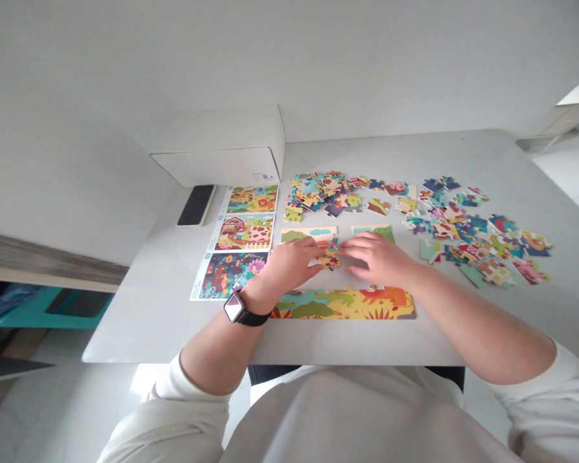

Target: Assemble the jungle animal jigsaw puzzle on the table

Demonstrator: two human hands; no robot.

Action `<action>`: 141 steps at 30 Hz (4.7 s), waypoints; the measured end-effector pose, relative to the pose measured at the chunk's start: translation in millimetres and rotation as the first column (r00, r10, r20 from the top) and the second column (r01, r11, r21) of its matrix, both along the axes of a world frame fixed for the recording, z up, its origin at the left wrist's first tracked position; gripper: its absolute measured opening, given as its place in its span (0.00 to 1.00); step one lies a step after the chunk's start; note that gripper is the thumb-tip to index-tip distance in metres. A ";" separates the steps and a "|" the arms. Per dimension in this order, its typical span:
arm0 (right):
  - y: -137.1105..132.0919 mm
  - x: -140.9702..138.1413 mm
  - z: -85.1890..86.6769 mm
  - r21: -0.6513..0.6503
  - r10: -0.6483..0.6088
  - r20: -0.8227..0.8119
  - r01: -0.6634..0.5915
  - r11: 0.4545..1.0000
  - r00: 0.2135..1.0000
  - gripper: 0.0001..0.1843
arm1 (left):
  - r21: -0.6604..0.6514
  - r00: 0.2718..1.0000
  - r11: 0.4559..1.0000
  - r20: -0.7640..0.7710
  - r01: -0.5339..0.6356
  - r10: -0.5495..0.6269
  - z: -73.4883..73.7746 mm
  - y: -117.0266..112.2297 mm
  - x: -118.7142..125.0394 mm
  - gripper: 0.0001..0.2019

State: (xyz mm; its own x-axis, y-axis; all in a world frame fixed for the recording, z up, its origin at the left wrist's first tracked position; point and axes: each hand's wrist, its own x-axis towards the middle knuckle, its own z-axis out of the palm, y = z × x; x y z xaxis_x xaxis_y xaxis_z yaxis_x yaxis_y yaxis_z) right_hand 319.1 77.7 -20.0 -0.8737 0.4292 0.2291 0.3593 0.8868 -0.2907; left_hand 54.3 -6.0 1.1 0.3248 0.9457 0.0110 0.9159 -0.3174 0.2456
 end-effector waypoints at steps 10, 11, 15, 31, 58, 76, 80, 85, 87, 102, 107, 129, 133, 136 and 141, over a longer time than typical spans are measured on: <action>0.4 -0.4 -1.2 -0.004 0.024 -0.003 -0.024 1.000 1.000 0.16 | 0.002 1.000 1.000 -0.014 0.004 -0.004 -1.3 0.6 0.5 0.13; 0.4 -0.4 -0.9 -0.008 0.025 -0.002 -0.025 1.000 1.000 0.16 | 0.001 1.000 1.000 -0.014 0.001 -0.001 -1.2 0.6 0.6 0.13; 0.6 0.0 -0.4 -0.026 0.034 -0.007 -0.034 0.999 0.999 0.16 | -0.002 1.000 1.000 -0.008 0.000 0.000 -0.4 0.1 1.0 0.13; 0.3 -0.7 -1.8 -0.043 0.060 -0.007 -0.060 0.997 0.998 0.20 | -0.019 1.000 1.000 -0.013 -0.008 0.007 0.8 -2.4 1.4 0.14; -0.4 -0.8 -5.5 0.012 -0.037 0.012 0.037 0.999 0.999 0.26 | 0.116 0.995 0.991 0.070 0.064 -0.073 -8.8 2.9 -7.8 0.17; 1.6 1.5 -7.9 0.022 -0.040 -0.010 0.040 0.999 0.999 0.22 | 0.142 0.980 0.982 0.174 -0.123 0.097 2.2 8.7 -32.0 0.18; -1.3 0.5 -11.4 0.026 0.013 0.016 -0.014 1.000 1.000 0.23 | 0.130 0.986 0.984 0.131 -0.125 0.108 1.7 10.3 -37.6 0.17; -4.7 -2.0 -14.9 0.036 0.019 0.048 -0.021 0.999 0.999 0.25 | 0.087 0.991 0.990 0.094 -0.108 0.099 -7.4 14.0 -41.6 0.16; -5.6 -3.0 -14.2 0.037 0.014 0.054 -0.016 0.999 0.998 0.26 | 0.081 0.992 0.992 0.087 -0.102 0.095 -10.8 15.3 -43.2 0.15; 5.4 2.1 -6.8 0.049 -0.068 -0.103 0.073 0.996 0.992 0.16 | 0.103 0.965 0.971 0.173 -0.215 0.196 1.2 17.2 -42.8 0.12; 13.7 7.6 -0.3 0.059 -0.151 -0.138 0.160 0.985 0.979 0.12 | 0.019 0.940 0.947 0.132 -0.320 0.315 9.0 14.3 -41.9 0.13; 72.3 21.2 101.5 -0.112 -0.299 0.120 0.312 0.943 0.947 0.18 | 0.104 0.866 0.860 0.040 -0.500 0.499 66.6 59.5 -85.2 0.12; 79.3 12.4 110.7 -0.224 -0.342 0.185 0.379 0.898 0.921 0.23 | 0.039 0.906 0.905 0.050 -0.423 0.421 68.1 70.9 -51.8 0.10; 79.5 8.3 103.2 -0.246 -0.333 0.192 0.374 0.894 0.923 0.23 | -0.061 0.935 0.936 0.055 -0.347 0.351 56.5 72.9 -33.2 0.09; 86.9 12.7 77.5 -0.237 -0.298 0.319 0.380 0.894 0.900 0.20 | -0.052 0.936 0.937 0.052 -0.346 0.348 35.9 79.0 -41.0 0.06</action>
